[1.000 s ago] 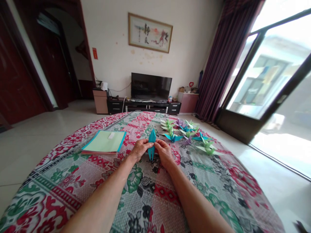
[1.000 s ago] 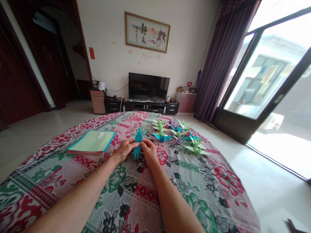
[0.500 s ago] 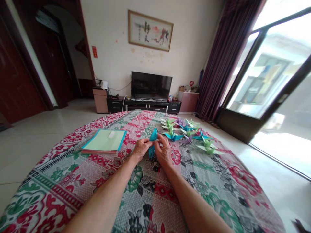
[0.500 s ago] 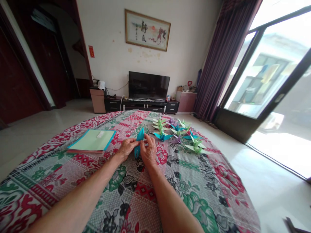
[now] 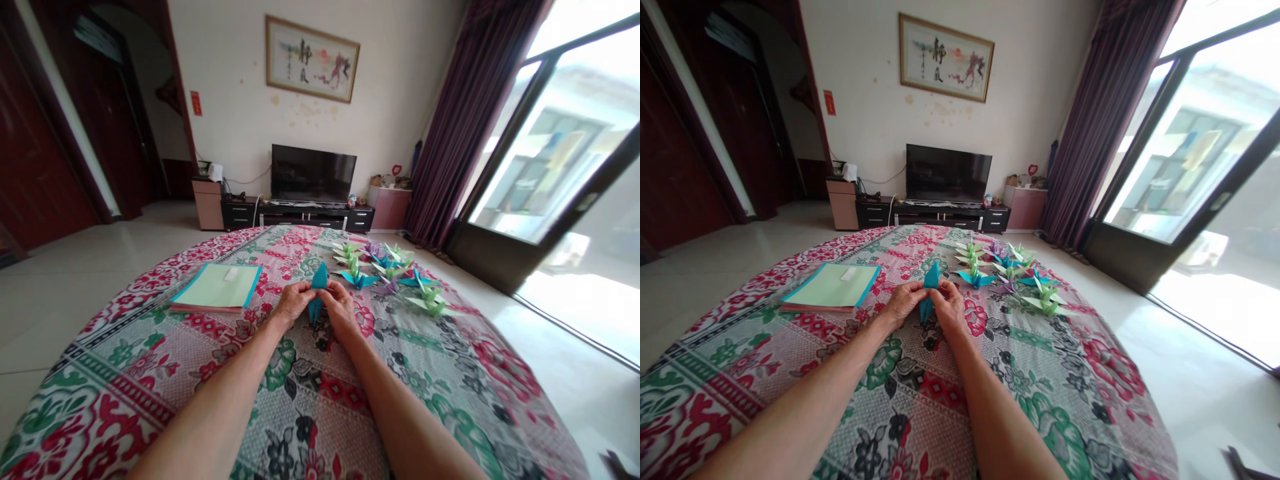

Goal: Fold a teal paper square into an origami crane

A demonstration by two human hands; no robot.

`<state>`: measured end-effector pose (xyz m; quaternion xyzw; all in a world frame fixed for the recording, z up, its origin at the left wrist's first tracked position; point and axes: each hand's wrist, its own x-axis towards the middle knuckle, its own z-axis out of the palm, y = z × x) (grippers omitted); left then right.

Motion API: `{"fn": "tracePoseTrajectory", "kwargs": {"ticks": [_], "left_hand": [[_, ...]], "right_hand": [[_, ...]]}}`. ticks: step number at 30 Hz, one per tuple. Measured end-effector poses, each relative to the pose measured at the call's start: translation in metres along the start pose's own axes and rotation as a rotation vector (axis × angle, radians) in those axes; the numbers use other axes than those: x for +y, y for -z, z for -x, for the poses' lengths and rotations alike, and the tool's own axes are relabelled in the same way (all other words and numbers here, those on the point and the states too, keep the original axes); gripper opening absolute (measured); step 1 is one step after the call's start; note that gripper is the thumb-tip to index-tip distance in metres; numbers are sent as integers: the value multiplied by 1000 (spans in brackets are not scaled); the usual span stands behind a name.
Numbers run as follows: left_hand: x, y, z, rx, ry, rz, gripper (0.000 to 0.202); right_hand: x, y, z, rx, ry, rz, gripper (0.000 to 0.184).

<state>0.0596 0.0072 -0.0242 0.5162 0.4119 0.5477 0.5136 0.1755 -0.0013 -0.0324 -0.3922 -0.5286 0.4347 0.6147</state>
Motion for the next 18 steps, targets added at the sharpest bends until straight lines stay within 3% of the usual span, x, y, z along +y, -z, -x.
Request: {"fn": "tracePoseTrajectory", "kwargs": {"ticks": [11,18], "left_hand": [[-2,4,1,-120,-67,-131,18],[3,-4,5,-105,-74,-71,25]], "right_hand": [[-8,2,2,-11,-75,-143,20],[-6,5,-3,8,34,-101,19]]}}
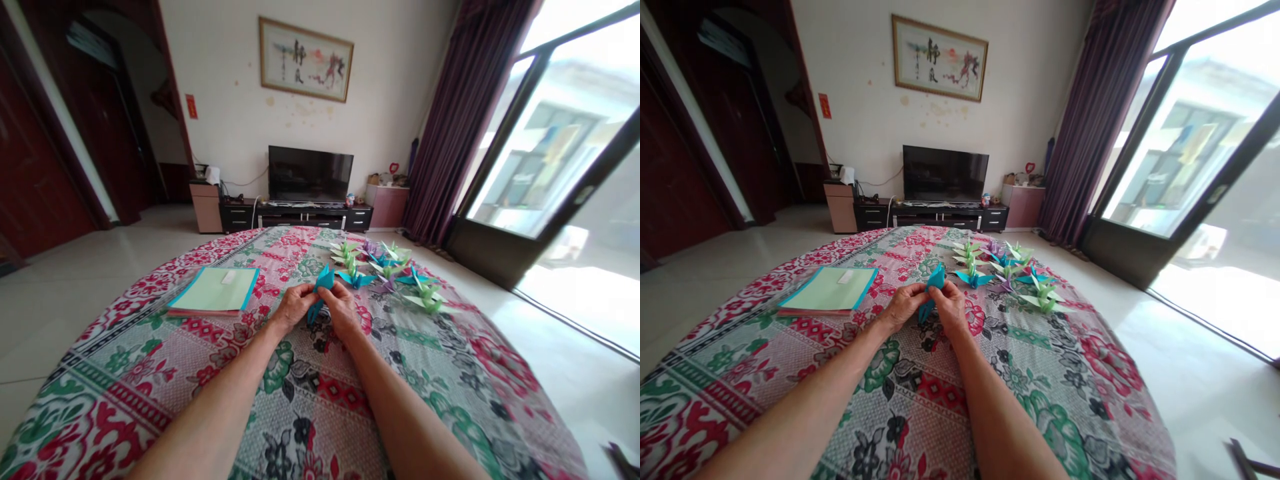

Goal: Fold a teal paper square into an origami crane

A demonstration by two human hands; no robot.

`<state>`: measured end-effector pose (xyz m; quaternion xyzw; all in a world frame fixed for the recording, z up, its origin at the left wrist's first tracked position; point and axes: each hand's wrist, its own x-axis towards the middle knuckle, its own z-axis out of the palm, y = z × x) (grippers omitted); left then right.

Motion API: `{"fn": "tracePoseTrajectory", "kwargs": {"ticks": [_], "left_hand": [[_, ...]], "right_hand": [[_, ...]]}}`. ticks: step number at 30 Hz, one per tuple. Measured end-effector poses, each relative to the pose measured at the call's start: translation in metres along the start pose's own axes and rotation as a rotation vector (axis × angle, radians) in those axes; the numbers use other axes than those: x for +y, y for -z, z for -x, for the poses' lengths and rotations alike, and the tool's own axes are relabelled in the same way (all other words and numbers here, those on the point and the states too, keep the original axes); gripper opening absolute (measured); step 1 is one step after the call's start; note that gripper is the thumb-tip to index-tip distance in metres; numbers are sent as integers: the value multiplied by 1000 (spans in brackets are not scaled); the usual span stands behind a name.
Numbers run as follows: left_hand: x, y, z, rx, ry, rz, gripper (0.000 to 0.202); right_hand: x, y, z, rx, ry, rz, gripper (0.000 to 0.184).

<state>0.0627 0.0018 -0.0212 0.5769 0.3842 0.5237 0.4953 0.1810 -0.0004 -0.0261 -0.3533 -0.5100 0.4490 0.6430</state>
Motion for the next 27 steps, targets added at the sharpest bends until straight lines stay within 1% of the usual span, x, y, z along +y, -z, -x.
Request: {"fn": "tracePoseTrajectory", "kwargs": {"ticks": [4,8,10,13,16,17,20,22,27], "left_hand": [[0,-3,0,22,41,61,28],[-3,-2,-1,10,52,80,29],[-4,-1,-1,7,46,66,29],[-5,0,-2,8,35,20,29],[-6,1,-3,10,-7,-52,26],[-6,2,-3,17,-27,-82,25],[-5,3,-3,47,-76,-161,21],[-3,3,-3,63,-101,-195,20],[1,2,-2,85,-127,-267,18]], "right_hand": [[1,2,-4,10,86,79,16],[1,2,-5,4,142,117,18],[1,2,-6,-11,152,116,22],[3,3,-7,-36,145,61,34],[3,5,-9,-46,122,10,41],[2,6,-9,-47,114,2,39],[-1,8,-7,-68,86,14,22],[-3,10,-6,-86,68,30,14],[-1,12,-7,-93,70,67,15]]}}
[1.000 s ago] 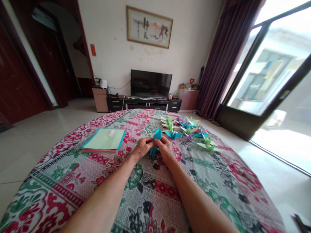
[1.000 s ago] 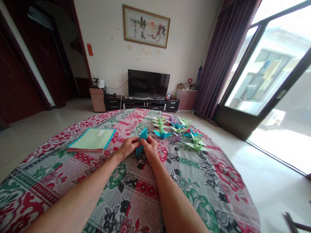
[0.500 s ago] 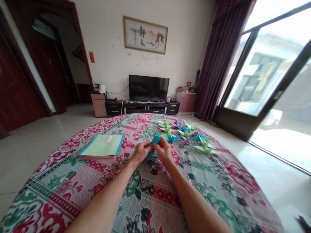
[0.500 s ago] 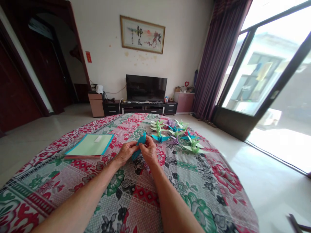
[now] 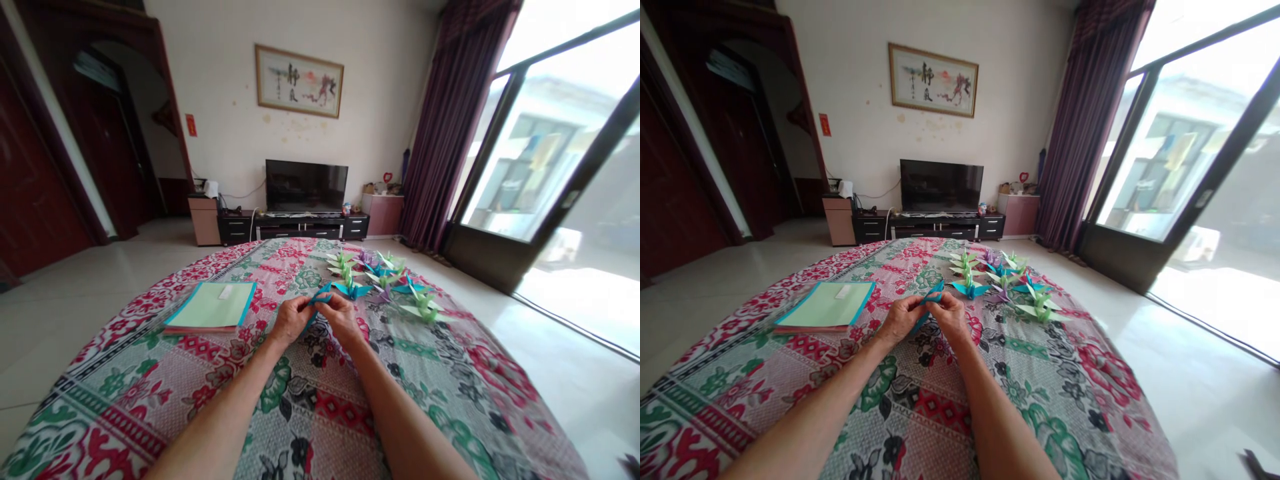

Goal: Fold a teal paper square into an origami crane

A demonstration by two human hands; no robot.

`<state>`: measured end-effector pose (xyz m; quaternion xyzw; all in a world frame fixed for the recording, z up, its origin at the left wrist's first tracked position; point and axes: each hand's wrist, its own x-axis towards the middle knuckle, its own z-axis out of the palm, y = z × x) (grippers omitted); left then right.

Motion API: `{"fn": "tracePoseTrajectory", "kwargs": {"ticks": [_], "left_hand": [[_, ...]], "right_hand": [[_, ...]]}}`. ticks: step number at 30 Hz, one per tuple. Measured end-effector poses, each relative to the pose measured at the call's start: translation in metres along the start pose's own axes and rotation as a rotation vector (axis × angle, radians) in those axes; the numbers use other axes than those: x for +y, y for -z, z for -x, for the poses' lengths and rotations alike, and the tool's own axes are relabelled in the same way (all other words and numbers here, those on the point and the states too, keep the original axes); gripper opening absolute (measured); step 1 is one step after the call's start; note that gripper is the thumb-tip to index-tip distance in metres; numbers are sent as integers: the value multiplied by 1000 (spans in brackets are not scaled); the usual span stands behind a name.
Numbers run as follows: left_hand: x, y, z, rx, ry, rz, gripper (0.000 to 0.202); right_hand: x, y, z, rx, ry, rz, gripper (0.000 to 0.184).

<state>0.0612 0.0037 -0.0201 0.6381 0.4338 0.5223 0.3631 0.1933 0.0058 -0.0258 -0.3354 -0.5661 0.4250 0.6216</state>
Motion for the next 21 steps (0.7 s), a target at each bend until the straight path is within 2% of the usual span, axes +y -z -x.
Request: {"fn": "tracePoseTrajectory", "kwargs": {"ticks": [4,8,13,16,21], "left_hand": [[1,-2,0,-9,-22,-20,14],[-1,-1,-1,-12,7,27,15],[0,-2,-2,5,150,195,21],[1,-5,-1,27,254,318,28],[4,-8,1,49,311,403,29]], "right_hand": [[4,1,-1,28,31,22,23],[6,1,-2,2,59,72,14],[7,-1,-1,36,112,138,12],[4,-3,-1,38,84,120,15],[-6,-3,0,19,52,61,14]]}}
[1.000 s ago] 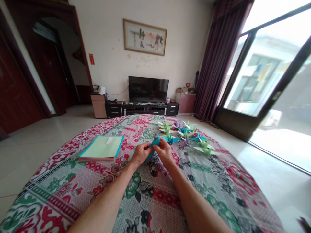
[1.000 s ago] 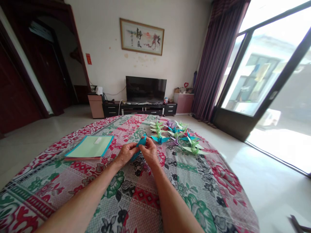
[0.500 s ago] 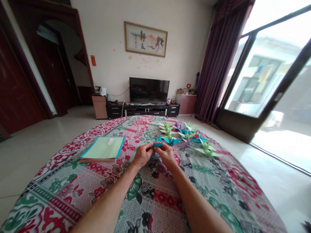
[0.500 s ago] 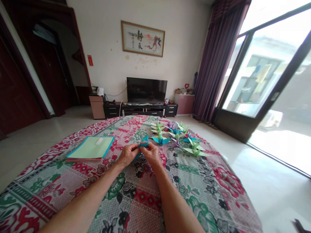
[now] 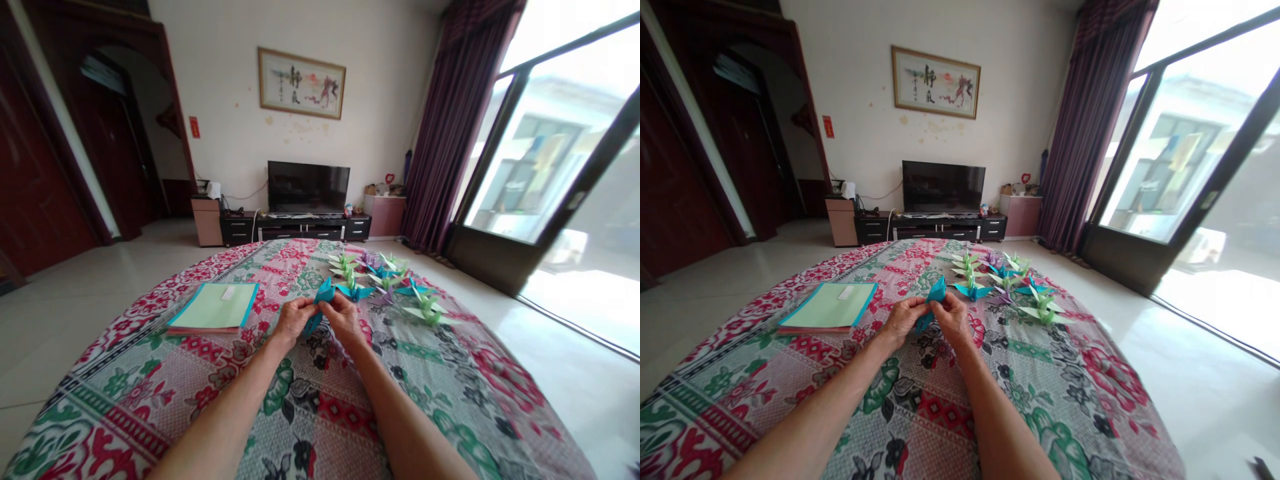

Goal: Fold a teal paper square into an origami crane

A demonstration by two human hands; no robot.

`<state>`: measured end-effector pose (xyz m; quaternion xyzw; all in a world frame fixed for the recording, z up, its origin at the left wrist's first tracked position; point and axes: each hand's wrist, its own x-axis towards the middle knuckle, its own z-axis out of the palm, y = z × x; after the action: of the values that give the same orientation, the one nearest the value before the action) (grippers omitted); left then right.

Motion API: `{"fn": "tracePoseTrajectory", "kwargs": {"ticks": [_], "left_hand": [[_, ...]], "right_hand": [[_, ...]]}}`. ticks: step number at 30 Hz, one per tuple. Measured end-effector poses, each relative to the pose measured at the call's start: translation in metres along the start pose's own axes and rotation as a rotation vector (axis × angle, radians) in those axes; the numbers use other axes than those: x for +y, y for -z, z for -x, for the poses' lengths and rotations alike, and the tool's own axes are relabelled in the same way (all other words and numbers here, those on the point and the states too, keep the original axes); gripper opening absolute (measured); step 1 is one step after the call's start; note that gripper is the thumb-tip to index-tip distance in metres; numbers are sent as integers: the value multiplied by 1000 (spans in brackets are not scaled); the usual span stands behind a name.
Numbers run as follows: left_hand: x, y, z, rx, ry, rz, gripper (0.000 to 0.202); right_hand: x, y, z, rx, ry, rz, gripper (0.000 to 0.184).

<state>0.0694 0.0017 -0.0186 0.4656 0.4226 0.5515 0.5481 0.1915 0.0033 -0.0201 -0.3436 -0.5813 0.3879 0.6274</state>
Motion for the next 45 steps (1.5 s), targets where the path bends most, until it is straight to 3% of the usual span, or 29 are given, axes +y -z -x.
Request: {"fn": "tracePoseTrajectory", "kwargs": {"ticks": [8,13,18,25,30,35,41,45], "left_hand": [[1,2,-3,-44,137,199,34],[9,1,3,-68,174,164,32],[15,0,5,16,138,75,34],[8,4,-1,93,91,38,26],[9,0,-1,160,81,181,26],[14,1,4,90,146,279,24],[5,12,0,-64,138,283,27],[4,14,-2,-59,107,234,30]], "right_hand": [[2,2,-2,-60,-12,-71,22],[12,1,-5,-34,13,-79,22],[17,1,-6,12,26,-63,21],[17,-5,4,91,188,264,16],[9,-11,10,75,315,340,23],[11,-11,10,100,330,342,26],[9,-10,10,93,331,346,27],[5,-10,11,80,316,346,24]]}}
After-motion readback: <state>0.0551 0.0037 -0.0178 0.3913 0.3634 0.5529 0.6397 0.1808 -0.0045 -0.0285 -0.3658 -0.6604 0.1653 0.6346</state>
